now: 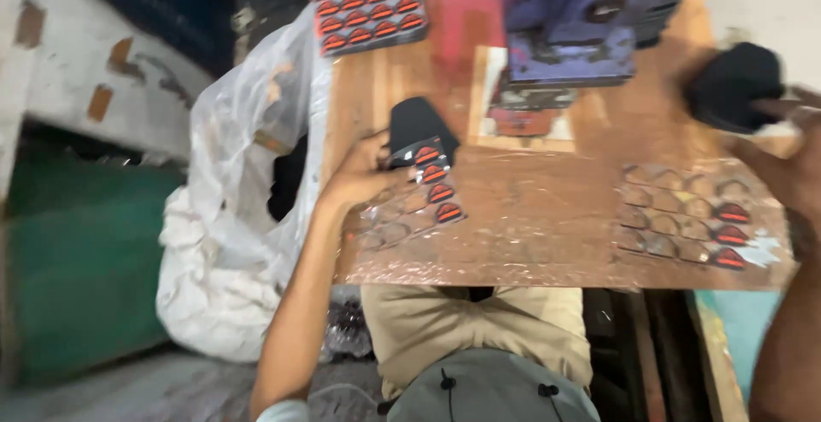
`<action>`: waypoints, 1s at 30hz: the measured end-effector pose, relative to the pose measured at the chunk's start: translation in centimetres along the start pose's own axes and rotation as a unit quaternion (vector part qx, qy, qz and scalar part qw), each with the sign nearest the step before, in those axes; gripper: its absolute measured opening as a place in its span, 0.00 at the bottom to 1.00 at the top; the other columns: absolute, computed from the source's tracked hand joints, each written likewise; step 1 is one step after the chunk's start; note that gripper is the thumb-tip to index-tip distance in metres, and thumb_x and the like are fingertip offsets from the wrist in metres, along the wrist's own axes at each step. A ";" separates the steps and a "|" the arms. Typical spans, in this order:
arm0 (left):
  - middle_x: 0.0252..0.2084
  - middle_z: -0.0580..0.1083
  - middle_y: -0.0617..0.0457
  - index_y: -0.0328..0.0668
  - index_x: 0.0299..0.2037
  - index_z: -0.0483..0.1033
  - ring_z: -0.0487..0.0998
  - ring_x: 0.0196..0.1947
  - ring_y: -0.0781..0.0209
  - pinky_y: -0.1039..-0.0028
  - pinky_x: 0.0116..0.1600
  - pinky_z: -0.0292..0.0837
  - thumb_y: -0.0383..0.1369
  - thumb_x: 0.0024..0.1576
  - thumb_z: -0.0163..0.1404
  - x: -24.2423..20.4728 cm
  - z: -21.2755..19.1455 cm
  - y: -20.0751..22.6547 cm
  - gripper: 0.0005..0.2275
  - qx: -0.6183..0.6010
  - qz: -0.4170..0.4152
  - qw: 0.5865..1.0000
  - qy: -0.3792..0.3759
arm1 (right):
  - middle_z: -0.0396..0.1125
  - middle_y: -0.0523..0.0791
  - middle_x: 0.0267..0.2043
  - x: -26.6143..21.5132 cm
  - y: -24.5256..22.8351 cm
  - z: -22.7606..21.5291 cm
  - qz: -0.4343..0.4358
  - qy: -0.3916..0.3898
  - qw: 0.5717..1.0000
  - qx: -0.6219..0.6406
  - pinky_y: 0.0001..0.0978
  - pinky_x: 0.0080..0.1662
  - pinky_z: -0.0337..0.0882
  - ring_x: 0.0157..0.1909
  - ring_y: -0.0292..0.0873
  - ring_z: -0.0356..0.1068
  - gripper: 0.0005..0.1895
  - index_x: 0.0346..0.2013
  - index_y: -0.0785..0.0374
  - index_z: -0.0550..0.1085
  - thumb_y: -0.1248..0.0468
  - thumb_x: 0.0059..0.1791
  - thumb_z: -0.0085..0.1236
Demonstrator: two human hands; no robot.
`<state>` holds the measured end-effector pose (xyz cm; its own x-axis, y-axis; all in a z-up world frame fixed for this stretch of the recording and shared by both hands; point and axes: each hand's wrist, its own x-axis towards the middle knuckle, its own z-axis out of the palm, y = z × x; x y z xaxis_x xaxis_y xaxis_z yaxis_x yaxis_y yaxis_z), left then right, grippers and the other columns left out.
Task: The person places small black fabric pieces onto a sheet of orange stickers and presses them down using a manual heat press machine. They repeat this process for multiple items, arranging the finished pieces on the table.
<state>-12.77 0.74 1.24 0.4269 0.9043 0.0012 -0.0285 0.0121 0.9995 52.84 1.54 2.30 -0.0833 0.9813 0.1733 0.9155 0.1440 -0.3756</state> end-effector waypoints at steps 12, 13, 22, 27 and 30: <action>0.38 0.79 0.57 0.38 0.59 0.70 0.78 0.34 0.70 0.77 0.34 0.75 0.20 0.49 0.59 -0.2 -4.0 2.4 0.25 0.187 -0.137 0.971 0.062 | 0.76 0.50 0.52 2.9 -11.1 -5.9 -0.071 0.020 0.997 0.026 0.35 0.40 0.75 0.40 0.47 0.76 0.12 0.48 0.59 0.81 0.62 0.51 0.67; 0.39 0.79 0.54 0.37 0.59 0.69 0.78 0.34 0.68 0.75 0.34 0.76 0.20 0.49 0.59 -0.1 -4.2 2.2 0.25 0.182 -0.146 0.970 0.061 | 0.76 0.49 0.50 2.8 -11.6 -5.8 -0.050 0.025 0.998 0.025 0.35 0.43 0.75 0.42 0.47 0.77 0.08 0.46 0.60 0.82 0.64 0.53 0.65; 0.44 0.80 0.50 0.36 0.61 0.70 0.81 0.40 0.59 0.66 0.44 0.78 0.24 0.46 0.62 -2.2 -4.4 5.6 0.29 0.304 -0.157 0.935 0.096 | 0.68 0.52 0.55 -8.8 -27.4 3.9 -0.175 0.061 0.977 -0.102 0.50 0.60 0.63 0.59 0.56 0.65 0.17 0.54 0.68 0.72 0.63 0.53 0.47; 0.58 0.71 0.34 0.29 0.65 0.65 0.70 0.59 0.33 0.50 0.63 0.65 0.38 0.45 0.70 0.0 3.3 6.1 0.39 0.530 0.014 0.809 0.254 | 0.55 0.56 0.71 -7.4 -29.3 6.8 -0.212 -0.027 0.975 -0.063 0.58 0.71 0.48 0.73 0.60 0.51 0.38 0.64 0.71 0.65 0.45 0.50 0.50; 0.71 0.60 0.32 0.30 0.72 0.59 0.59 0.73 0.31 0.48 0.76 0.54 0.40 0.54 0.65 3.6 7.6 1.7 0.39 0.523 0.179 0.817 0.164 | 0.51 0.57 0.76 -2.1 -28.1 7.6 -0.243 -0.053 0.965 -0.083 0.54 0.74 0.44 0.77 0.58 0.49 0.41 0.70 0.73 0.61 0.44 0.54 0.48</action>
<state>-4.38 0.79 3.17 0.2904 0.8376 0.4627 0.7622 -0.4948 0.4173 24.31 -3.58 5.61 -0.5495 0.8124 0.1951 0.8085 0.5759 -0.1212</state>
